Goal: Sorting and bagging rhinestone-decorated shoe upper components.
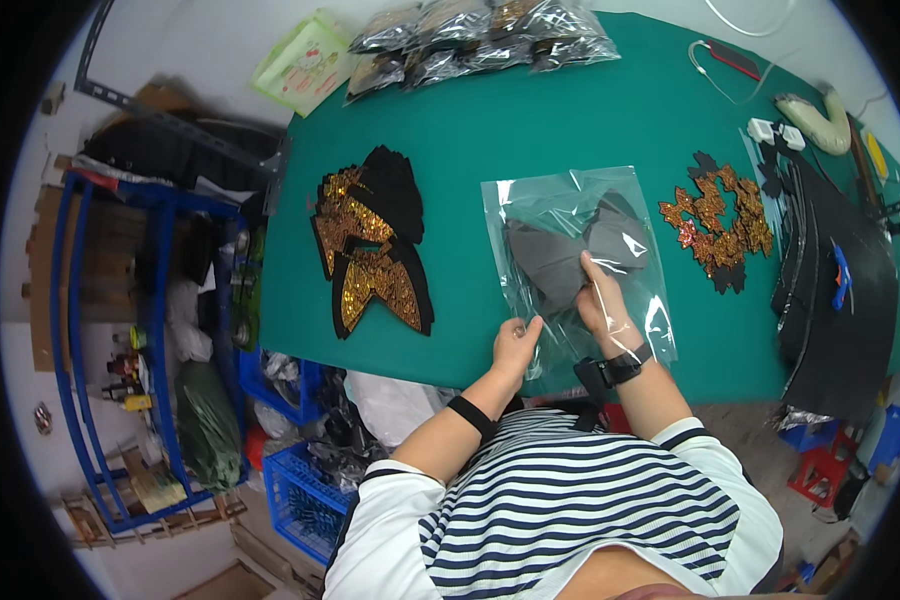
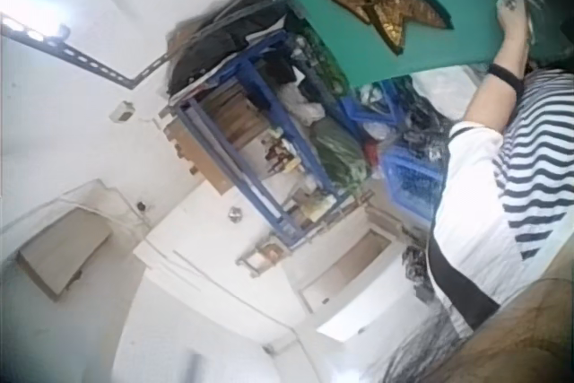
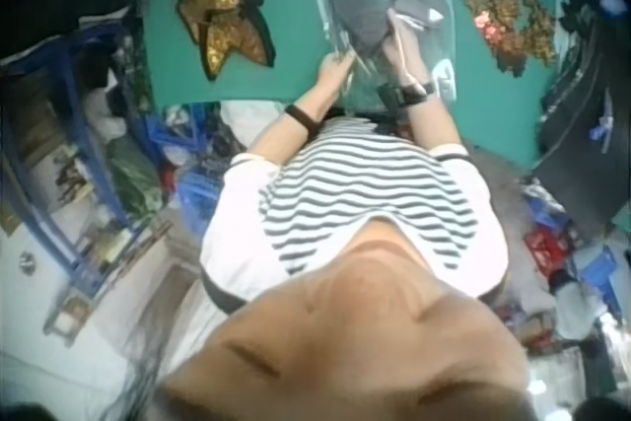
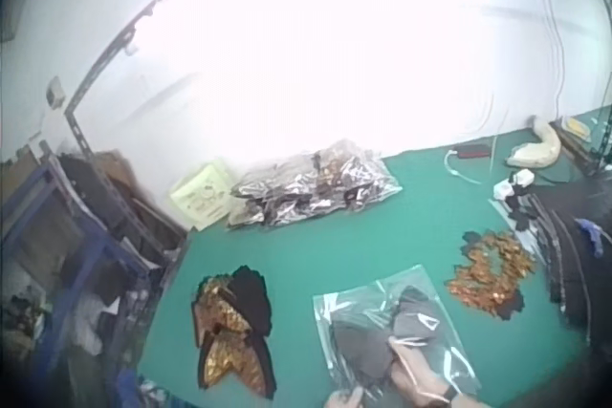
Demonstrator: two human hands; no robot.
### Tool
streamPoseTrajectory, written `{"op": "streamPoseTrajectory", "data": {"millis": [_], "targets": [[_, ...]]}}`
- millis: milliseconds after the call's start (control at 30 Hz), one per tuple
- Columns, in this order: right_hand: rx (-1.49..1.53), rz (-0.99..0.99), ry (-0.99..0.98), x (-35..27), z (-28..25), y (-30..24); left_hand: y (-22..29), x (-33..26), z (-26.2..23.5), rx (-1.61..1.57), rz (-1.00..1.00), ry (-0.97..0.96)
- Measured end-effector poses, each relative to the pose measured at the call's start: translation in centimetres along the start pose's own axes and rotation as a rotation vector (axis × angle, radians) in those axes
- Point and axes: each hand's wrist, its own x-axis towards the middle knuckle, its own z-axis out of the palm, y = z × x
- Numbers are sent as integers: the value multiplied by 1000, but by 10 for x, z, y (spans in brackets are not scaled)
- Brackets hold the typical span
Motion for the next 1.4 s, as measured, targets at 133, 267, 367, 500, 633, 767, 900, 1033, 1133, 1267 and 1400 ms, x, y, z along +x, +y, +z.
{"op": "streamPoseTrajectory", "data": {"millis": [133, 267, 367, 500, 633, 767, 900, 1033, 1133, 1267, 1400], "targets": [[-17, 70, 70, 5, 12, -2, 6, -23, -7, -248, -120, -217], [-27, 198, 177, 22, 12, 0, -3, -41, -11, -186, -100, -323], [-27, 161, 129, 17, 28, 5, -6, -48, -11, -188, -123, -370], [29, 126, -119, 34, 12, 10, -5, -49, -11, -167, -118, -317], [79, 105, -37, 45, 21, 11, 4, -51, -12, -185, -128, -324], [-335, 60, 54, 41, 37, 10, 7, -48, -11, -193, -156, -293], [-554, 236, 31, 33, 50, -11, 9, -43, -16, -270, -192, -286], [-425, 196, -135, 37, 42, -14, 13, -42, -14, -289, -159, -323], [-394, 244, -104, 16, 45, -18, 6, -42, -14, -290, -234, -362], [-287, 261, -54, 7, 12, -15, -1, -39, -21, -303, -295, -422], [-261, 276, -170, -16, -12, -13, 0, -38, -25, -285, -327, -374]]}}
